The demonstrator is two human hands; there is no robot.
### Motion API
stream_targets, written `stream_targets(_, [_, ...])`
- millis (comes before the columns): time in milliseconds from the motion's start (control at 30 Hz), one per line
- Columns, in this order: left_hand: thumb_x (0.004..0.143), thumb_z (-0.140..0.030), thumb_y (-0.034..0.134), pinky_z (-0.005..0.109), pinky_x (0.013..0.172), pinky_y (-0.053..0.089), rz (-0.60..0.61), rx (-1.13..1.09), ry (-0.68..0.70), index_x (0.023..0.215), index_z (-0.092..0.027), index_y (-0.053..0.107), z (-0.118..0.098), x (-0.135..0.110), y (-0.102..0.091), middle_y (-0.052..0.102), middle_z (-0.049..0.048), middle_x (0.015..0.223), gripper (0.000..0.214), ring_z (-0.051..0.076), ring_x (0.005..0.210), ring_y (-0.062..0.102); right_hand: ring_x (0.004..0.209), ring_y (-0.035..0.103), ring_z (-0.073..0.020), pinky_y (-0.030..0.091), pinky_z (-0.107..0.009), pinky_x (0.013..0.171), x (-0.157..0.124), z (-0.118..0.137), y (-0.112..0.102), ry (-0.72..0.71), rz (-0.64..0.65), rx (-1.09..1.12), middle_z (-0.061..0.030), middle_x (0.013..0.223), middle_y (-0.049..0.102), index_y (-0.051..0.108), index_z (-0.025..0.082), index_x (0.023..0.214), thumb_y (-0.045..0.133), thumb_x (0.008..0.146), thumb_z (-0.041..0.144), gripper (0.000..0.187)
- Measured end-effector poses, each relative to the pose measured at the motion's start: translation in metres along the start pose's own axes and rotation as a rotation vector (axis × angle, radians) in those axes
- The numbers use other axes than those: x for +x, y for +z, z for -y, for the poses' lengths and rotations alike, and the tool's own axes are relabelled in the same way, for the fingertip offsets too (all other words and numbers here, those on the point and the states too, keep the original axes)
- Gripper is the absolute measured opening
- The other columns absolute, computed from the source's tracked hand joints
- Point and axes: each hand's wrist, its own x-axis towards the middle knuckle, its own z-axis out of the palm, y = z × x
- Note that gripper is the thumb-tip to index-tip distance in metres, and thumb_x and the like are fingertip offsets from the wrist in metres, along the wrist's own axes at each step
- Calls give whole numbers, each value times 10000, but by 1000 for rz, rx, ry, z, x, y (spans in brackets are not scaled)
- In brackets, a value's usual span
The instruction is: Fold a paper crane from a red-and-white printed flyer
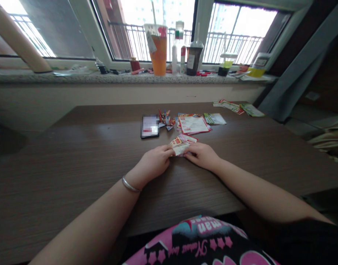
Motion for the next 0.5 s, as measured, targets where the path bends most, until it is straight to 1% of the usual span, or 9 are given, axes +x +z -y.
stream_targets(100, [812,-93,440,332,967,485,10,-9,42,1127,-207,594,-1,0,1,615,66,1191,369,199,1100,586,722,616,-147,428,-242,676,1,-3,-2,94,10,37,-17,825,715,719,243,965,572,870,308,187])
stream_targets(200, [823,-113,446,345,1007,461,15,-4,57,1177,-180,564,-2,0,3,601,85,1240,379,214,1160,559,648,594,-136,403,-232,628,1,-7,-3,157,7,72,-12,759,705,722,231,943,538,889,335,218])
stream_targets(333, [839,-154,466,356,1039,434,25,3,59,1228,-166,534,-4,-1,4,572,100,1304,395,222,1204,537,610,575,-138,390,-233,606,1,-12,-2,221,13,91,-9,698,681,719,225,945,531,889,355,236])
stream_targets(500, [879,-283,487,378,1074,384,28,24,45,1387,-158,380,-6,-2,10,494,126,1401,535,237,1278,480,586,550,-134,370,-231,574,2,-15,-1,289,-13,103,-9,700,675,709,215,955,535,877,333,224])
